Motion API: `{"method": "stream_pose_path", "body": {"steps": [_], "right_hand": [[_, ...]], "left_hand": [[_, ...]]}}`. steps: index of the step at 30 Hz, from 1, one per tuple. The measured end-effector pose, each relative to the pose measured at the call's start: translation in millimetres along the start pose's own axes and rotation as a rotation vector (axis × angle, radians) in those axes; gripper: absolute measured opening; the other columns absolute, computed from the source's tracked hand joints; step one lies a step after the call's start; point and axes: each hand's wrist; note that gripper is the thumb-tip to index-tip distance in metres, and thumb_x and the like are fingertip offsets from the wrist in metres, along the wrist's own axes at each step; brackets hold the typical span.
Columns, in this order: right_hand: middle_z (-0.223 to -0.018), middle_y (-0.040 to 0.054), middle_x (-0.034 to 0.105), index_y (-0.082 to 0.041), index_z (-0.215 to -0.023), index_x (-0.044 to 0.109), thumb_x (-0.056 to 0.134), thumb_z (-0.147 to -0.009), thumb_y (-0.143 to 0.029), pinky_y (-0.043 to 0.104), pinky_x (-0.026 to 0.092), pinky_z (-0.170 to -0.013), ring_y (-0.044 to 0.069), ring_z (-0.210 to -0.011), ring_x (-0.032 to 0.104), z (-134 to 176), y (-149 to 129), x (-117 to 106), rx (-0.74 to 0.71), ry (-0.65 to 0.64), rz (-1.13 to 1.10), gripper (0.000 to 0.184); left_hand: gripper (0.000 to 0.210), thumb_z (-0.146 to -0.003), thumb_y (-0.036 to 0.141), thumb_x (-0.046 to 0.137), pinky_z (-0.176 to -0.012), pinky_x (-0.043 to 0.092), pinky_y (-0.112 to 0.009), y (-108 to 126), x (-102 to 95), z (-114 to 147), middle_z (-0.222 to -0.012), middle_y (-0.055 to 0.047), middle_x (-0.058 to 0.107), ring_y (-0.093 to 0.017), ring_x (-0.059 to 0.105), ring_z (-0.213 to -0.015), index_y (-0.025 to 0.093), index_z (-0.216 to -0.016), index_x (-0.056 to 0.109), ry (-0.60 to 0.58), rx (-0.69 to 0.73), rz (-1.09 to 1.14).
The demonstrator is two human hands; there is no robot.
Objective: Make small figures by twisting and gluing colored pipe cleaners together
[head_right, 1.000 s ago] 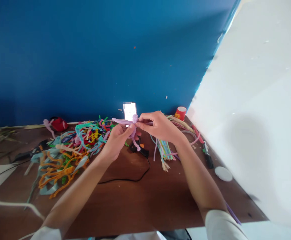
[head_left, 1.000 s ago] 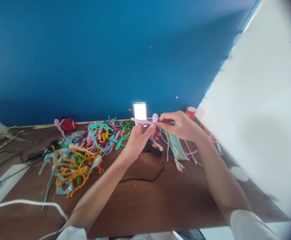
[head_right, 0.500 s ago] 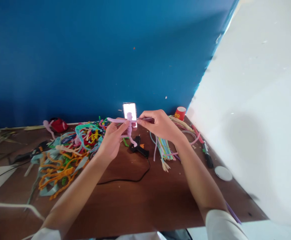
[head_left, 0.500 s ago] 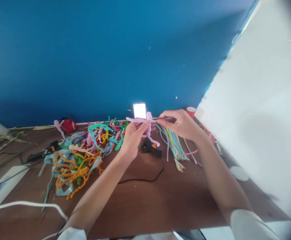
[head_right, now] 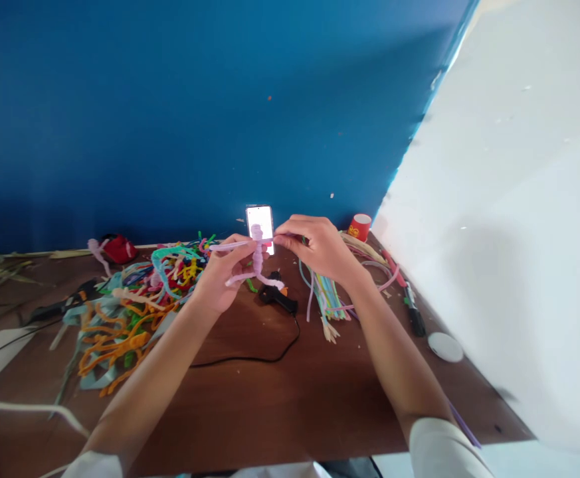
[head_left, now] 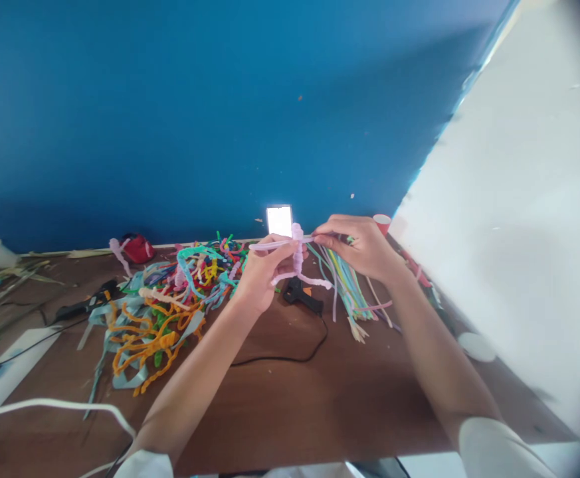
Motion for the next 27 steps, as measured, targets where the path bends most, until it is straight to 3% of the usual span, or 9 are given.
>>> {"method": "stream_pose_path", "body": {"steps": [10, 17, 20, 24, 27], "right_hand": [[-0.090, 0.0026, 0.072, -0.022, -0.097, 0.069, 0.055, -0.097, -0.029, 0.031, 0.041, -0.077, 0.016, -0.079, 0.063, 0.5, -9.7, 13.1, -0.042, 0.036, 0.134, 0.016], [-0.088, 0.0031, 0.071, -0.023, -0.096, 0.071, 0.054, -0.096, -0.027, 0.031, 0.043, -0.076, 0.017, -0.079, 0.062, 0.6, -8.9, 15.6, -0.021, 0.097, 0.086, 0.017], [-0.087, 0.0030, 0.071, -0.023, -0.096, 0.072, 0.053, -0.096, -0.027, 0.032, 0.043, -0.077, 0.017, -0.079, 0.062, 0.8, -8.9, 16.0, -0.013, 0.109, 0.087, 0.019], [-0.088, 0.0037, 0.071, -0.023, -0.098, 0.073, 0.053, -0.097, -0.028, 0.033, 0.043, -0.075, 0.017, -0.078, 0.061, 1.0, -6.5, 14.7, -0.029, 0.074, 0.089, 0.021], [-0.084, 0.0040, 0.069, -0.023, -0.098, 0.075, 0.051, -0.098, -0.027, 0.032, 0.042, -0.071, 0.016, -0.074, 0.059, 1.3, -3.7, 11.5, -0.054, 0.025, 0.073, 0.024]], "left_hand": [[0.025, -0.069, 0.033, 0.085, -0.056, 0.047, -0.020, -10.4, 2.9, -4.8, -0.069, 0.001, 0.068, -0.007, 0.059, -0.058, 0.016, -0.079, 0.070, 0.109, 0.110, 0.077], [0.030, -0.071, 0.031, 0.084, -0.071, 0.053, -0.021, -12.8, 2.8, -3.6, -0.082, -0.002, 0.072, -0.010, 0.067, -0.074, 0.016, -0.093, 0.071, 0.025, 0.043, 0.050], [0.031, -0.071, 0.031, 0.084, -0.075, 0.054, -0.024, -15.8, 2.1, -4.0, -0.087, -0.005, 0.074, -0.011, 0.069, -0.076, 0.015, -0.094, 0.070, 0.043, 0.006, 0.029], [0.031, -0.070, 0.031, 0.085, -0.076, 0.055, -0.026, -18.2, -2.0, -6.2, -0.084, -0.005, 0.075, -0.012, 0.071, -0.075, 0.015, -0.091, 0.069, 0.089, 0.042, 0.009], [0.036, -0.070, 0.032, 0.085, -0.076, 0.057, -0.028, -15.4, -3.8, -5.7, -0.085, -0.005, 0.077, -0.015, 0.072, -0.076, 0.016, -0.098, 0.069, 0.051, 0.069, -0.010]]}}
Point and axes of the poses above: each hand's wrist, its own z-axis away from the middle knuckle, its own x-axis out of the palm, y = z × x
